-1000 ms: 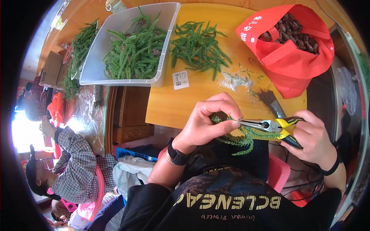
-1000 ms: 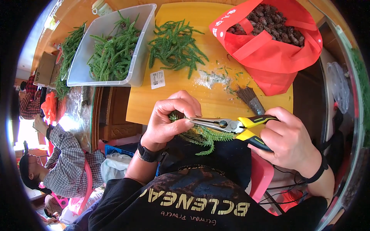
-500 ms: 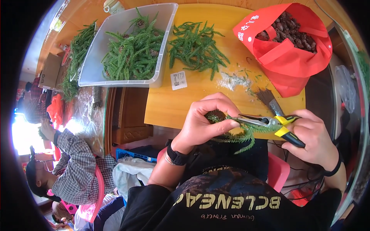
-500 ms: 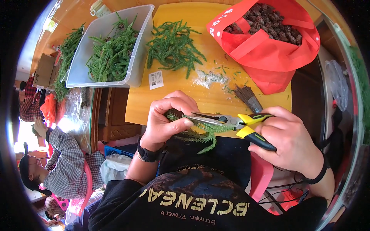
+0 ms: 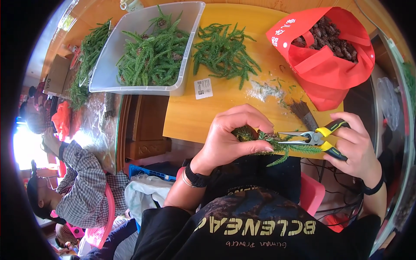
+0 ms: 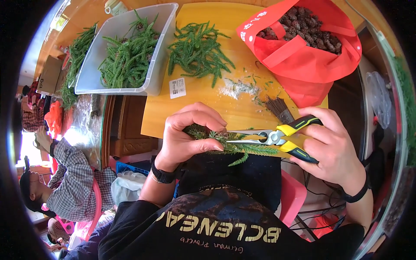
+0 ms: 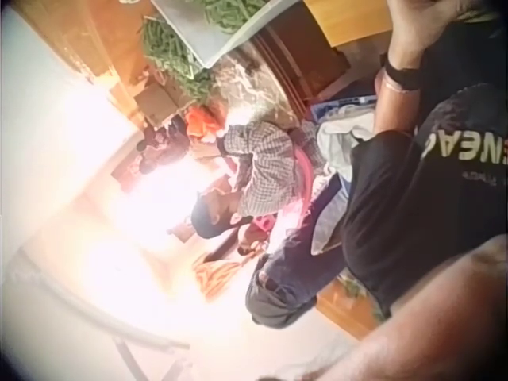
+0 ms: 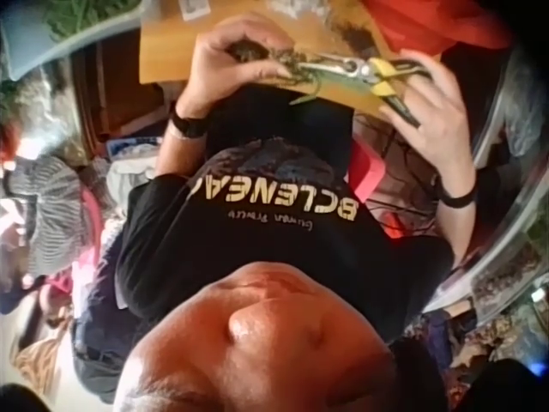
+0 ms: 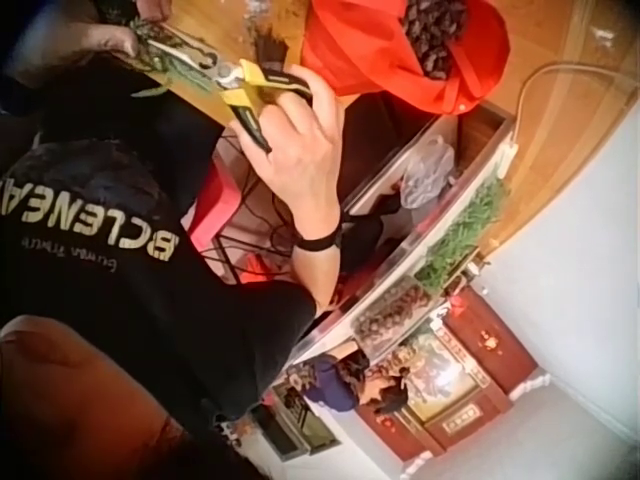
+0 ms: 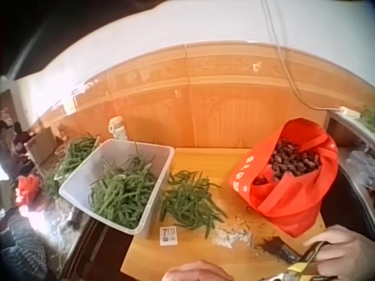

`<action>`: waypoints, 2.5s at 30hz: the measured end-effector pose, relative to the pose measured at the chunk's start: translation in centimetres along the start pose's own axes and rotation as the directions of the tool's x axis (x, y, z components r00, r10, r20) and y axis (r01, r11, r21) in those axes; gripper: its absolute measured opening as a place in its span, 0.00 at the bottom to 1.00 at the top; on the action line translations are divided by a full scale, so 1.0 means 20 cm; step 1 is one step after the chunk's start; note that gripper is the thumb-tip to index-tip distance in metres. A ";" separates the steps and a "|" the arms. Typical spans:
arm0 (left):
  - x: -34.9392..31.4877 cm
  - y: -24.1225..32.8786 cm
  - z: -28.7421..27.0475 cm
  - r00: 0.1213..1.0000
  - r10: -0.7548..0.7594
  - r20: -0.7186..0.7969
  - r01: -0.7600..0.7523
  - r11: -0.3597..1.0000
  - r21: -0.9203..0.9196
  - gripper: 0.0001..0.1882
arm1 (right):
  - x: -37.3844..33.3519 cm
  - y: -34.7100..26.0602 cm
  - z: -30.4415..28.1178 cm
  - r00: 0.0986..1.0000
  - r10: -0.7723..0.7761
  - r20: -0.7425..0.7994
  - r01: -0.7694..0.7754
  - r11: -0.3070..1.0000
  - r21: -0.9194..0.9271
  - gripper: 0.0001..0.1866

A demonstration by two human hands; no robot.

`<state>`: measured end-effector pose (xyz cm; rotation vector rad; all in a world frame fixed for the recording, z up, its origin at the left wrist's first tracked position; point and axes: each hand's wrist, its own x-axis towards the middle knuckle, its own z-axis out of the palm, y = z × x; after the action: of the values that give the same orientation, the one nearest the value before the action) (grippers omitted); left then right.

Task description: Trimming green plant stems and sorting them alongside brown roots using hand cutters.

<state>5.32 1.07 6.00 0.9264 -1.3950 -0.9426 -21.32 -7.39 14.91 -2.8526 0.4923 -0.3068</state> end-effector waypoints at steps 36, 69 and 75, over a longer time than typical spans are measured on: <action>-0.01 -0.01 -0.01 0.987 -0.056 0.153 0.088 0.974 -0.210 0.10 | 0.03 0.01 -0.05 0.985 -0.152 0.081 0.158 0.984 -0.083 0.16; 0.00 -0.07 0.14 0.902 -0.427 0.063 0.429 0.869 -0.247 0.13 | 0.10 -0.07 0.26 0.872 0.467 -0.149 -0.313 0.764 0.564 0.23; -0.03 -0.07 0.15 0.925 -0.379 0.005 0.360 0.872 -0.332 0.11 | 0.18 -0.12 0.37 0.803 0.569 -0.178 -0.324 0.668 0.670 0.14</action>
<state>2.41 1.17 4.33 0.9727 -0.9802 -1.3789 -15.42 -5.15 9.03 -1.9402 0.9602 -0.7642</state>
